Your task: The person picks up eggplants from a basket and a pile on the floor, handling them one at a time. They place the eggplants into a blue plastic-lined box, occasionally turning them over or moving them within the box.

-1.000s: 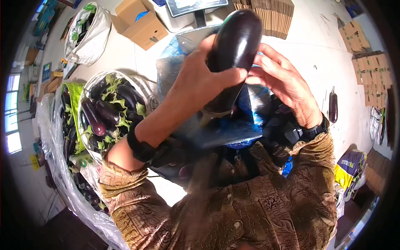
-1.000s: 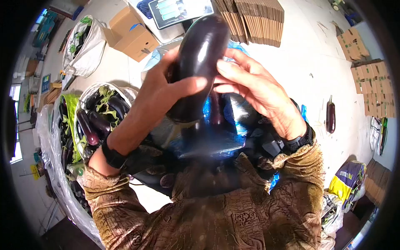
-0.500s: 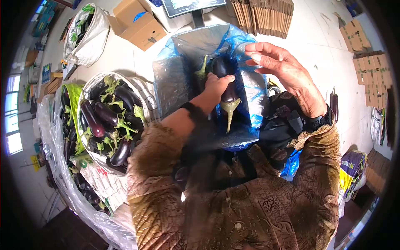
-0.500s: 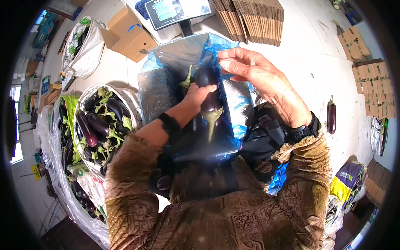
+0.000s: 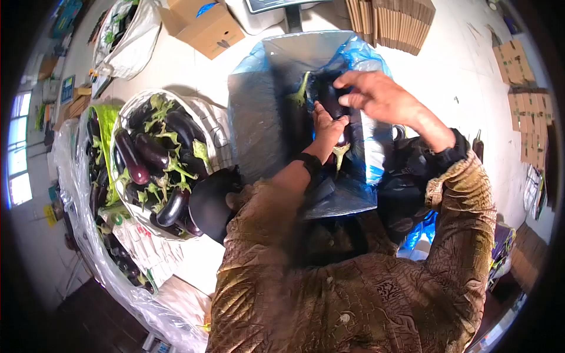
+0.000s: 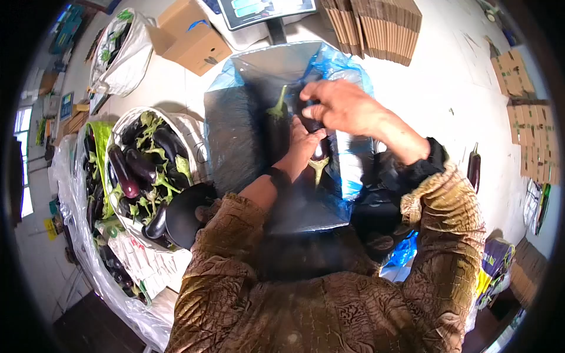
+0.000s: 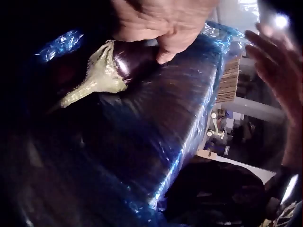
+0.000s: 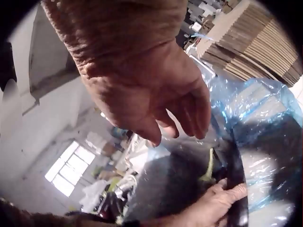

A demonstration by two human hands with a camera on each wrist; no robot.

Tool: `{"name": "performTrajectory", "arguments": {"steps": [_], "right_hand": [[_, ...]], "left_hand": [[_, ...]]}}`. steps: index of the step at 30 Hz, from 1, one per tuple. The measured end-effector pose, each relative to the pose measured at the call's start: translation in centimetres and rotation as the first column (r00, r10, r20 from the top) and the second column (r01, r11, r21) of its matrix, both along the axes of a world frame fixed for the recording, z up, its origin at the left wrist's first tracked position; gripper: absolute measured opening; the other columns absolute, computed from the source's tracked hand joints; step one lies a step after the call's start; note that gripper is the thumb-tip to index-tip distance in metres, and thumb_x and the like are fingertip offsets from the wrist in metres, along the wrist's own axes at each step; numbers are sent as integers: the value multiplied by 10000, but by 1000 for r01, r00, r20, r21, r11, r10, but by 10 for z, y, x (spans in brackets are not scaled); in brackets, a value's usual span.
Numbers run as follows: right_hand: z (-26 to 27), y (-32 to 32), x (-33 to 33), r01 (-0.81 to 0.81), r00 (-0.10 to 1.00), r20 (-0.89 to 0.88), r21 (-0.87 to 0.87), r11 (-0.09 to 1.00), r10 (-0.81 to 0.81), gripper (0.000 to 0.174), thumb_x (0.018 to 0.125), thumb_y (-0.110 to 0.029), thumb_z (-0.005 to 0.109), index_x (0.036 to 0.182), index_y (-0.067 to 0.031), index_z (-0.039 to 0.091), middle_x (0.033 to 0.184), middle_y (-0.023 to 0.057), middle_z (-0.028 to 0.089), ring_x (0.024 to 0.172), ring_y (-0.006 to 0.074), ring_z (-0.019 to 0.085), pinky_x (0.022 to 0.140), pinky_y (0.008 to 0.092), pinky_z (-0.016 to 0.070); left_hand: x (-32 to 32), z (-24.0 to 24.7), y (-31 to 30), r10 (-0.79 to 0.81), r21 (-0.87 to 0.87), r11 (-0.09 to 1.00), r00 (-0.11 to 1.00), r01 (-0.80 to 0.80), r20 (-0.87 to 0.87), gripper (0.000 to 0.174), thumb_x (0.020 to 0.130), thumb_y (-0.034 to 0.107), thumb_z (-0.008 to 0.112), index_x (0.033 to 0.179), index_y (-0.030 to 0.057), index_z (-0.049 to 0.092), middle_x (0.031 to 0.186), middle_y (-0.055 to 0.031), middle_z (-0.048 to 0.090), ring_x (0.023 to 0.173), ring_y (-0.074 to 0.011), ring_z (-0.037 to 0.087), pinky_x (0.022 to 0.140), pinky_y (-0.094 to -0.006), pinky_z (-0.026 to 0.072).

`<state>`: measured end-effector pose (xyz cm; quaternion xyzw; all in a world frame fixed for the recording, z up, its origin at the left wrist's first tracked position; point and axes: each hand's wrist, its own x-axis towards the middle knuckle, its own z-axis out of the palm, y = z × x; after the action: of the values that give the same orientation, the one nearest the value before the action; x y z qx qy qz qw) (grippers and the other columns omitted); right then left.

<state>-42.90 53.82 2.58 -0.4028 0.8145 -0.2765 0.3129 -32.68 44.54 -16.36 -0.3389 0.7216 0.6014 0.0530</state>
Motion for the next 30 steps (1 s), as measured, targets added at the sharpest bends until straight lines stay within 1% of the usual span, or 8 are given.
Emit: {"name": "performTrajectory", "arguments": {"steps": [4, 5, 12, 15, 20, 22, 27, 30], "right_hand": [[-50, -35, 8, -335, 918, -147, 215, 918, 369, 339, 825, -107, 609, 1146, 4, 619, 1158, 182, 618, 1046, 382, 608, 894, 429, 492], [-67, -41, 7, -400, 886, -142, 244, 884, 440, 347, 805, -120, 614, 1132, -3, 625, 1147, 178, 621, 1039, 387, 608, 882, 433, 496], [-138, -11, 2, -472, 755, -356, 289, 833, 551, 403, 716, -246, 669, 1104, -141, 680, 1130, 30, 626, 1212, 214, 487, 1016, 430, 347], [-101, -4, -4, -522, 807, -247, 126, 844, 536, 552, 712, -278, 693, 1244, -154, 611, 1290, 42, 572, 1332, 234, 408, 1118, 451, 272], [-84, -30, 24, -391, 734, -283, 568, 724, 618, 453, 715, -180, 715, 1166, -202, 675, 1349, 6, 537, 1332, 293, 399, 1110, 529, 316], [-89, -32, 25, -408, 708, -295, 571, 712, 642, 459, 701, -151, 711, 1157, -205, 678, 1333, -5, 541, 1325, 281, 405, 1106, 514, 326], [-82, -32, 26, -430, 701, -319, 525, 735, 638, 418, 678, -81, 678, 1083, -179, 692, 1269, -3, 556, 1269, 269, 440, 1067, 472, 373], [-100, -31, 22, -421, 701, -324, 532, 735, 636, 426, 665, -66, 675, 1079, -167, 689, 1236, 10, 572, 1232, 270, 462, 1042, 443, 396]], "left_hand": [[0, -103, 13, -58, 192, 980, 998, 59, -10, 1226, 638, 333, 857, 1464, -139, 83, 1500, -281, 310, 1407, -329, 329, 1162, -339, 273], [-1, -110, 22, -153, -26, 987, 984, 156, 95, 1230, 634, 372, 844, 1488, -88, 89, 1506, -247, 327, 1394, -315, 360, 1159, -323, 275], [20, 20, -17, -541, -150, 820, 834, 552, 111, 457, 722, 383, 720, 1002, 22, 711, 1050, -210, 686, 1006, -352, 660, 868, -408, 536], [48, 140, -36, -424, -302, 867, 905, 397, -27, 292, 798, 246, 670, 981, 20, 696, 991, -197, 689, 940, -380, 667, 827, -460, 542], [121, 224, -101, -395, -650, 756, 739, -75, -545, 384, 848, 148, 665, 1197, 8, 590, 1078, -193, 669, 980, -339, 666, 857, -399, 531], [166, 243, -147, -326, -505, 860, 844, 77, -426, 399, 870, 140, 670, 1243, 23, 596, 1076, -159, 688, 969, -238, 688, 836, -332, 539], [274, 179, -232, 331, -285, 873, 910, -396, -250, 307, 928, 81, 593, 1227, 10, 610, 1101, -88, 692, 1035, -141, 625, 878, -252, 487], [325, 141, -261, 368, -614, 711, 925, -344, -92, 287, 853, 50, 635, 1129, -28, 649, 972, -162, 708, 908, -217, 695, 814, -295, 526]]}}
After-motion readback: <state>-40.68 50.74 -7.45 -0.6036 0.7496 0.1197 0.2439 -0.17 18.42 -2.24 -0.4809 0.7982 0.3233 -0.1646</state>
